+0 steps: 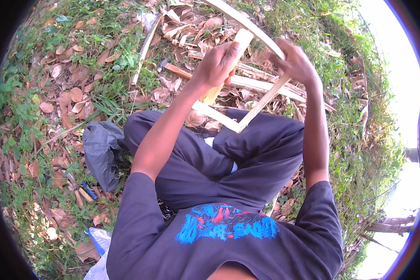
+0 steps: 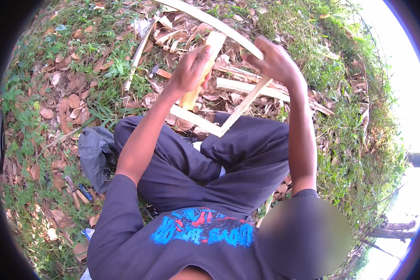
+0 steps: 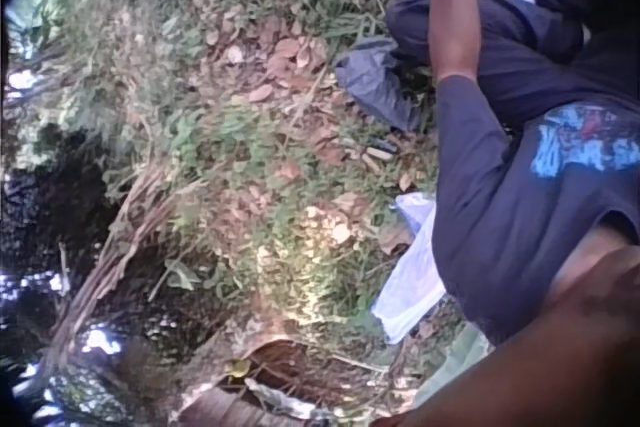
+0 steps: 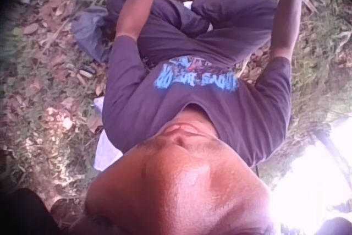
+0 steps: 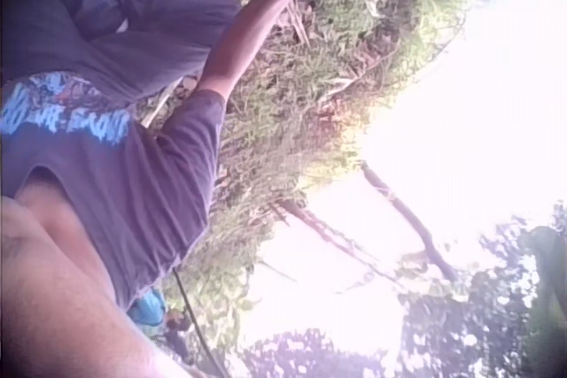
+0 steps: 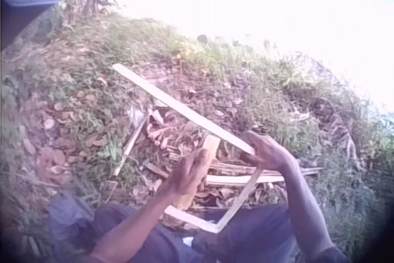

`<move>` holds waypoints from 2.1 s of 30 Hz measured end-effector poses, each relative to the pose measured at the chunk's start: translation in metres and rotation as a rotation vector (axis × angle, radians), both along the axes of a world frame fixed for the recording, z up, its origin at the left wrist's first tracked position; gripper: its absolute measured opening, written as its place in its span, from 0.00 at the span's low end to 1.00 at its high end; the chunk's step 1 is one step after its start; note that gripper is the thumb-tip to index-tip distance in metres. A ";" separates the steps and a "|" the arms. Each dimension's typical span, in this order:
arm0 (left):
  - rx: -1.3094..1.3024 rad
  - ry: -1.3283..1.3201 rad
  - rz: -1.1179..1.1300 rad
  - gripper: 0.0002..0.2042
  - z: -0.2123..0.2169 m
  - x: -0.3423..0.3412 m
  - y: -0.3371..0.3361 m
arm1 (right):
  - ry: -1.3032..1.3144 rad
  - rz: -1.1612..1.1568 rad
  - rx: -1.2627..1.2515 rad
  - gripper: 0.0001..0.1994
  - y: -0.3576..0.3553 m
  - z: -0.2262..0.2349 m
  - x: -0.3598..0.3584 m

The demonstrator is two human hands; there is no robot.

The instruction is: The person sits on the ground and uses a hammer to split a piece of light-colored wood into smaller slats. They repeatedly position the wood and strike it with the hammer, accumulating a pile of split wood pieces.

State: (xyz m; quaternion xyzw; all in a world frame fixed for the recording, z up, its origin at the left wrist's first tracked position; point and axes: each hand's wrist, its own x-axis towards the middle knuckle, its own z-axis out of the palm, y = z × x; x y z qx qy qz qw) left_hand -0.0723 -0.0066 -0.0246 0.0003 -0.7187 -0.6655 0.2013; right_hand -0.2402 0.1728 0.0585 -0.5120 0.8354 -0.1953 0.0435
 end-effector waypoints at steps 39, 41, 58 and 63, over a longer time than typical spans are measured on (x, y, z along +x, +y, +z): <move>0.396 0.072 0.667 0.26 0.016 0.009 0.027 | -0.920 -0.454 -0.775 0.16 0.032 -0.147 0.166; 0.432 0.073 0.681 0.25 0.016 0.011 0.019 | -0.879 -0.459 -0.761 0.17 0.031 -0.137 0.169; 0.392 0.108 0.700 0.25 0.015 0.015 0.013 | -0.762 -0.422 -0.846 0.15 0.030 -0.123 0.175; 0.431 0.067 0.706 0.23 0.008 0.016 0.019 | -0.861 -0.434 -0.853 0.14 0.038 -0.110 0.175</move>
